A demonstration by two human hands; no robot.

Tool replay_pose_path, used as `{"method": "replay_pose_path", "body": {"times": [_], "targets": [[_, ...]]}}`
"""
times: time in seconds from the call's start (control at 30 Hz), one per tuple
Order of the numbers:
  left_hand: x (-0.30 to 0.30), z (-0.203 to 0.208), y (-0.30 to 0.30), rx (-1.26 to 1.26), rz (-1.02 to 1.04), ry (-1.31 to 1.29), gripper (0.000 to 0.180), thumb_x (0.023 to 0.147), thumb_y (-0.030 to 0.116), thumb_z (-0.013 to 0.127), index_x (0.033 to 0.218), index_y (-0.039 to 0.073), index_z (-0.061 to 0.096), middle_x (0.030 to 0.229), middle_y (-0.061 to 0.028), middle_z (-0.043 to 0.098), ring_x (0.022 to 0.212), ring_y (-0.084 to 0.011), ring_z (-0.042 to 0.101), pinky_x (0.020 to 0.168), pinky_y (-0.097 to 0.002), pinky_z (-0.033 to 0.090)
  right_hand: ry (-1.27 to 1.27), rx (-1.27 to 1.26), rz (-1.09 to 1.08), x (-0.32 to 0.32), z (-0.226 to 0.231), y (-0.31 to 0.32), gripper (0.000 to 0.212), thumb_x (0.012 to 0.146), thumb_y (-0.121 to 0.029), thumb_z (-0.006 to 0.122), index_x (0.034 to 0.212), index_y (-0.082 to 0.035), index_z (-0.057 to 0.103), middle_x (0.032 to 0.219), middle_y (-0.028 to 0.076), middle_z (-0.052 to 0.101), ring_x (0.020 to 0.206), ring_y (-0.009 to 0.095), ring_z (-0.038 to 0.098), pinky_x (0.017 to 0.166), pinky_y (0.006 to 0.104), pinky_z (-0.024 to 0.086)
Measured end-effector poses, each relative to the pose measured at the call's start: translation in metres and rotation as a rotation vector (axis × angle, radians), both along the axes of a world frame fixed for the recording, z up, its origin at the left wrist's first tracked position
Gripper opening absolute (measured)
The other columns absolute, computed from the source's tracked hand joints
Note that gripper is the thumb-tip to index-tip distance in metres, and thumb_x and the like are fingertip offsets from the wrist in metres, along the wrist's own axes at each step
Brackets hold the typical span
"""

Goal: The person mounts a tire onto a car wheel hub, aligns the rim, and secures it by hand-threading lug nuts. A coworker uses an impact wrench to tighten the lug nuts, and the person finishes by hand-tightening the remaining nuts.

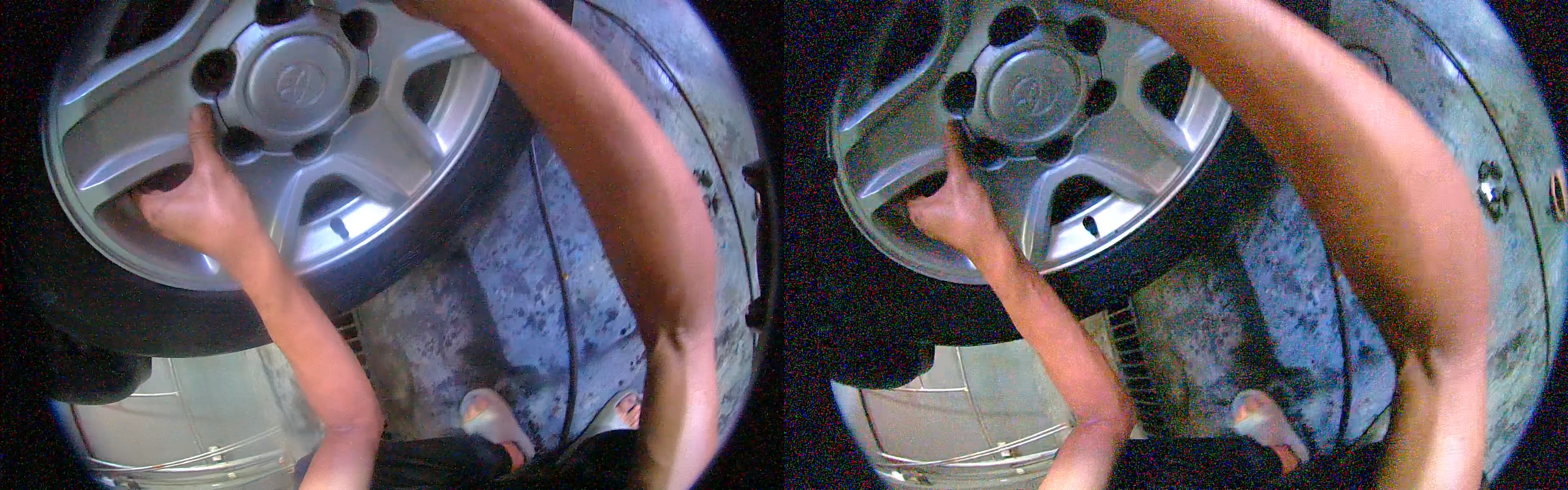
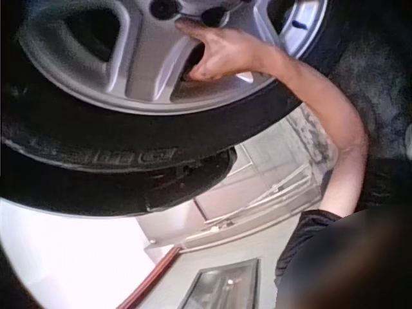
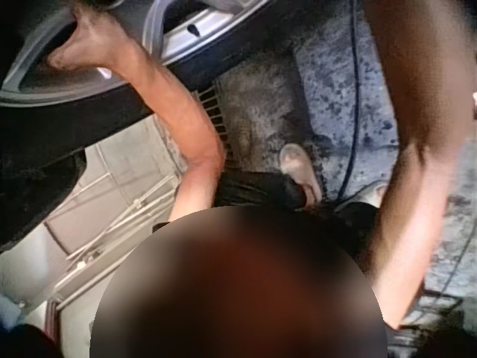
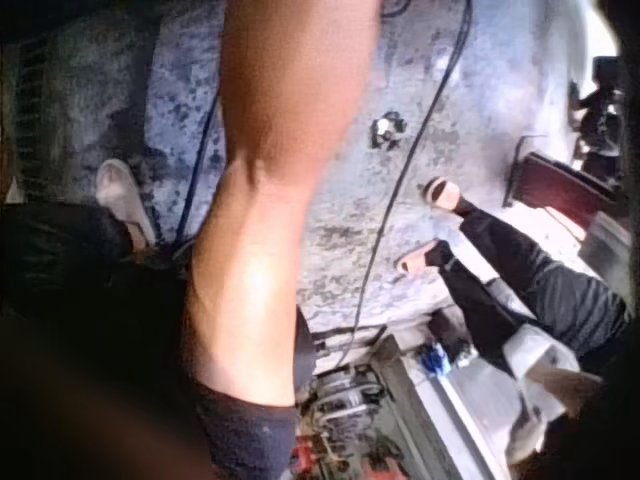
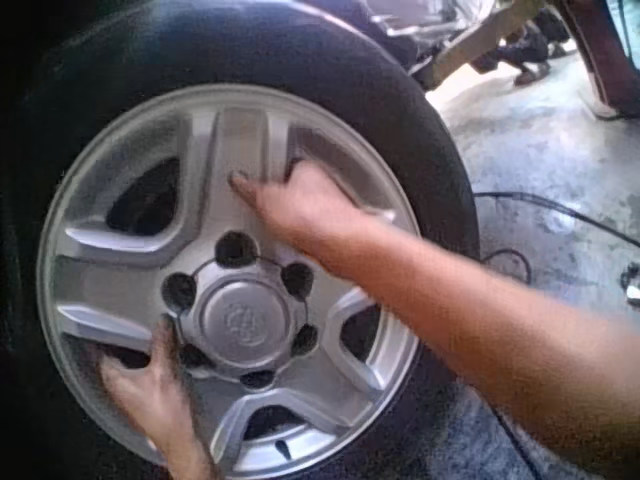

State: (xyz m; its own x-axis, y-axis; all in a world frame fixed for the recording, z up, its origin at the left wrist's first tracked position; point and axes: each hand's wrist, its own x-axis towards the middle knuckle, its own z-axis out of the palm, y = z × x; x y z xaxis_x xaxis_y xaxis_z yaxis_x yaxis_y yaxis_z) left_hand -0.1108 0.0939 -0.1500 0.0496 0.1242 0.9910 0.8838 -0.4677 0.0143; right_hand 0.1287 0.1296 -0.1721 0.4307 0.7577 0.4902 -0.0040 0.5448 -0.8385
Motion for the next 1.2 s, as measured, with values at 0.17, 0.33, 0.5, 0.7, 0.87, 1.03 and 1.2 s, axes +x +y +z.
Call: {"method": "replay_pose_path", "body": {"times": [0.17,0.33,0.5,0.7,0.87,1.03,1.2], "targets": [[0.009,0.003,-0.006,-0.004,0.094,-0.016,0.074,0.075,0.024,0.097,0.126,-0.015,0.061,0.122,-0.0271,0.071,0.108,-0.0376,0.068,0.101,-0.0442,0.05,-0.288,0.117,-0.421,-0.014,-0.013,0.021,0.066,0.102,-0.055,0.057,0.118,0.008,0.066,0.103,0.031,0.071,0.099,0.047,0.071,0.087,0.0557,0.055],[0.018,0.005,-0.016,-0.191,0.019,-0.232,0.068,0.078,0.026,0.096,0.121,-0.015,0.063,0.12,-0.0264,0.072,0.108,-0.0347,0.068,0.1,-0.0448,0.05,-0.275,0.15,-0.616,-0.015,-0.014,0.038,0.074,0.101,-0.064,0.052,0.114,0.007,0.065,0.09,0.031,0.072,0.09,0.054,0.069,0.081,0.0617,0.054],[0.023,0.01,-0.018,-0.209,0.045,-0.23,0.061,0.08,0.029,0.095,0.114,-0.014,0.068,0.117,-0.0246,0.073,0.102,-0.0331,0.068,0.1,-0.0434,0.05,-0.278,-0.017,-0.601,-0.017,-0.004,0.042,0.076,0.103,-0.064,0.049,0.106,0.009,0.066,0.087,0.033,0.071,0.085,0.054,0.07,0.078,0.0614,0.054],[0.024,0.021,-0.008,-0.236,0.03,-0.183,0.067,0.075,0.022,0.097,0.122,-0.011,0.063,0.115,-0.0234,0.072,0.105,-0.0339,0.069,0.098,-0.0431,0.05,-0.307,-0.111,-0.559,-0.017,0.003,0.046,0.076,0.103,-0.065,0.046,0.101,0.008,0.068,0.085,0.033,0.071,0.082,0.053,0.071,0.075,0.0606,0.055],[0.019,0.022,0.005,-0.231,0.044,-0.173,0.071,0.072,0.03,0.099,0.118,-0.011,0.064,0.112,-0.0243,0.073,0.101,-0.0371,0.07,0.095,-0.044,0.052,-0.325,-0.15,-0.574,-0.018,0.001,0.05,0.074,0.102,-0.064,0.047,0.107,0.007,0.068,0.09,0.033,0.072,0.087,0.052,0.072,0.078,0.0597,0.056],[0.017,0.022,-0.002,-0.171,0.115,-0.156,0.075,0.07,0.032,0.1,0.119,-0.012,0.064,0.115,-0.0272,0.071,0.106,-0.0394,0.069,0.097,-0.0464,0.051,-0.269,-0.115,-0.545,-0.016,0.002,0.047,0.07,0.102,-0.061,0.048,0.114,0.005,0.07,0.095,0.03,0.074,0.093,0.052,0.071,0.087,0.0598,0.054],[0.015,0.012,-0.004,-0.156,0.05,-0.153,0.079,0.071,0.037,0.099,0.121,-0.014,0.063,0.115,-0.0279,0.071,0.108,-0.042,0.068,0.097,-0.0475,0.051,-0.255,-0.112,-0.547,-0.017,-0.004,0.036,0.066,0.101,-0.06,0.052,0.115,0.003,0.069,0.104,0.029,0.073,0.097,0.051,0.07,0.087,0.0587,0.054]]}}
